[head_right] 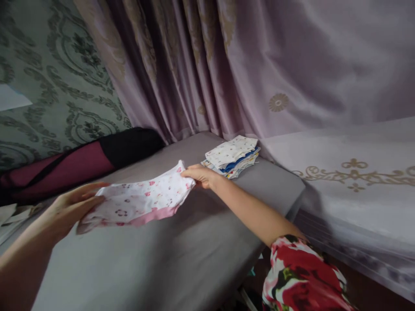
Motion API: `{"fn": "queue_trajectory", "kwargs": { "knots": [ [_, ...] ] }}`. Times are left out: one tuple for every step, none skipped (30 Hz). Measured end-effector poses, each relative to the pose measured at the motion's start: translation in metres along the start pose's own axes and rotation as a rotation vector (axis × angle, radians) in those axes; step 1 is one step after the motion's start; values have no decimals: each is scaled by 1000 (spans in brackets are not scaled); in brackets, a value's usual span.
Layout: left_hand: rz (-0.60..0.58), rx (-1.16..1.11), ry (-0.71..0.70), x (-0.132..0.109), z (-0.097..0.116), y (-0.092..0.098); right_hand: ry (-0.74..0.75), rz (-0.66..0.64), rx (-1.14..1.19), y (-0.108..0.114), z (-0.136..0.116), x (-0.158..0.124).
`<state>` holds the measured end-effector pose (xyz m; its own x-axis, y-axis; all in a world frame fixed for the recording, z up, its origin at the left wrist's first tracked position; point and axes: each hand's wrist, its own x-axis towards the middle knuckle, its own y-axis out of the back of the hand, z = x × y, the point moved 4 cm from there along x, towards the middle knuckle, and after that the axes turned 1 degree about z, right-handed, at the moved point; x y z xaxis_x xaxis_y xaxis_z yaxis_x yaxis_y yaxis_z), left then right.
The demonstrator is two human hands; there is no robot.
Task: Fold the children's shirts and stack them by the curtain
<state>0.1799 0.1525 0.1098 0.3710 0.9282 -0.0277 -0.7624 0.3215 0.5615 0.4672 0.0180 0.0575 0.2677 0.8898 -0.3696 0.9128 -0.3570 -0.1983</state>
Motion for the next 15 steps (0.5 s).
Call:
{"fn": "queue_trajectory", "kwargs": {
  "knots": [
    [-59,-82,-14,4,12,-13,16,30,-4,13,-9,-3],
    [-92,-131,-24,8,24,-26,27,68,-21,27,-18,-7],
    [-96,-159,-41,13,37,-38,36,117,-52,42,-29,-11],
    [-102,-174,-56,17,49,-52,38,165,-98,57,-39,-16],
    [-102,-208,-75,21,61,-66,41,224,-148,72,-51,-21],
    [-88,-259,-83,25,74,-80,50,290,-190,87,-63,-25],
    [-75,-317,-83,29,85,-95,62,347,-225,101,-76,-30],
    [-65,-373,-87,33,96,-109,72,413,-260,115,-88,-34],
    [-59,-426,-94,37,107,-124,79,457,-296,128,-101,-37],
    [-70,-473,-122,40,118,-138,77,483,-336,140,-112,-39],
    [-87,-508,-146,44,128,-153,67,494,-385,152,-122,-39],
    [-101,-541,-170,47,137,-166,58,499,-449,162,-130,-39],
    [-114,-569,-189,51,144,-180,52,521,-537,172,-139,-38],
    [-130,-592,-203,54,150,-193,51,556,-658,182,-146,-36],
    [-140,-610,-209,58,155,-205,53,602,-797,191,-153,-34]
  ]
}}
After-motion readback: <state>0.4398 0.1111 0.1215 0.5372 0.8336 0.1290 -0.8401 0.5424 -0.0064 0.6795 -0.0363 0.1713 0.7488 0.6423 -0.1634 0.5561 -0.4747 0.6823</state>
